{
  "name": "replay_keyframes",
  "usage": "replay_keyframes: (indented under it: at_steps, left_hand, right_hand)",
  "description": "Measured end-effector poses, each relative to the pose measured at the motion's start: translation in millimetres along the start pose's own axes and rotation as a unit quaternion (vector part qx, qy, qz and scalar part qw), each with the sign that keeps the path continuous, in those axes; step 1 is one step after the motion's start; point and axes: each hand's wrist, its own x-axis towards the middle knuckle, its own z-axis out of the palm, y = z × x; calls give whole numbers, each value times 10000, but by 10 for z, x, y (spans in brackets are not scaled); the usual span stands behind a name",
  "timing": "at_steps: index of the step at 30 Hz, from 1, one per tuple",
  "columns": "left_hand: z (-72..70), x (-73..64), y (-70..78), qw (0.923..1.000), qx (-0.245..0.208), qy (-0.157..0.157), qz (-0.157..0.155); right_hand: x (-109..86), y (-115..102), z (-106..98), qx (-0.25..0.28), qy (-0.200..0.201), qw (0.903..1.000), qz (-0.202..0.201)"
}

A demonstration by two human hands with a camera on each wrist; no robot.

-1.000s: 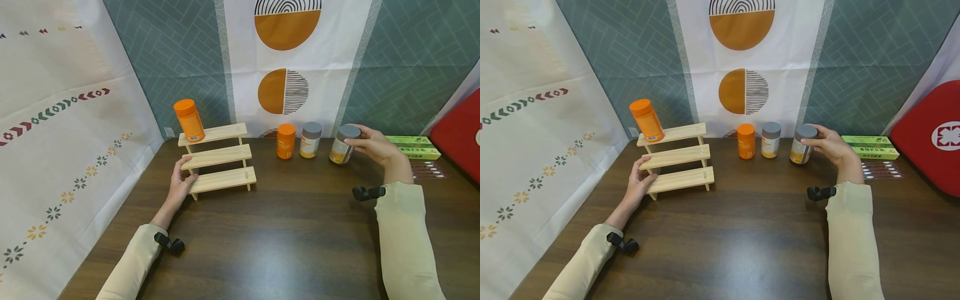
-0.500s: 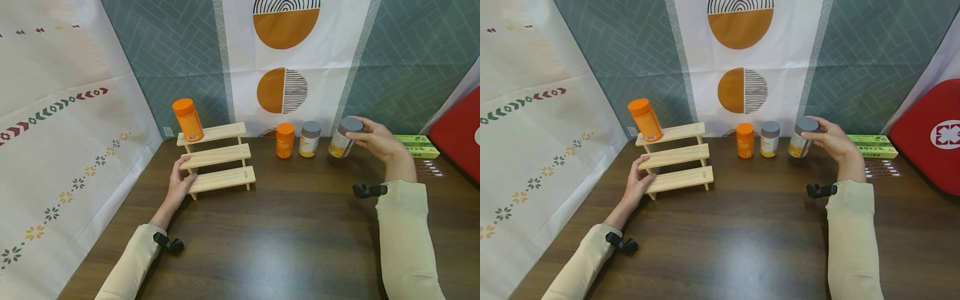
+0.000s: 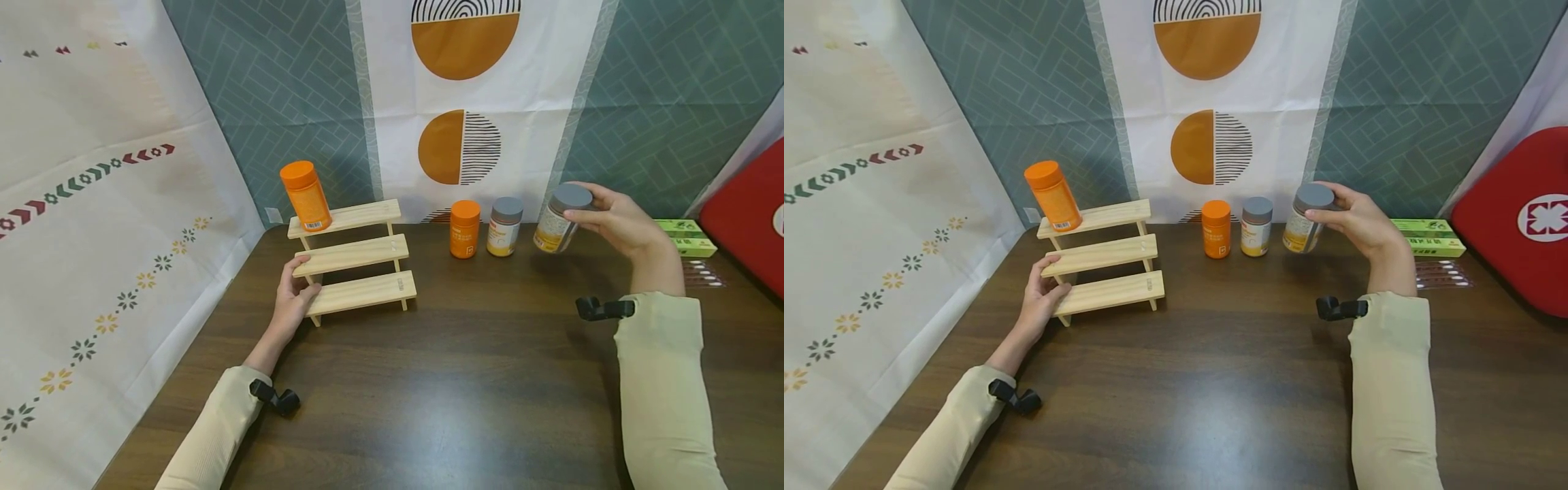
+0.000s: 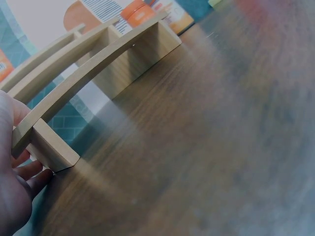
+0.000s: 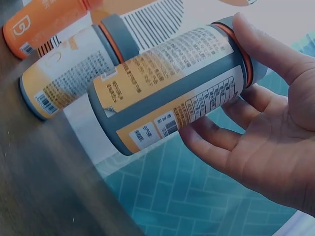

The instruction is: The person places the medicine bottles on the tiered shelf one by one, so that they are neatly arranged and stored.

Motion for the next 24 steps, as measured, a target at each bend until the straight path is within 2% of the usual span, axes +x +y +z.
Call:
replay_keyframes:
  at_steps: [10, 16, 24]
  left_hand:
    - [-33, -21, -23, 10000, 46, 32, 14]
    - [-24, -10, -5, 10000, -7, 8, 55]
    - [-16, -7, 0, 9999, -55, -22, 91]
  right_hand:
    - [-25, -207, 162, 644, 196, 9974, -251]
    - [-37, -355, 300, 346, 384, 9982, -293]
    - [35, -404, 553, -50, 620, 9976, -303]
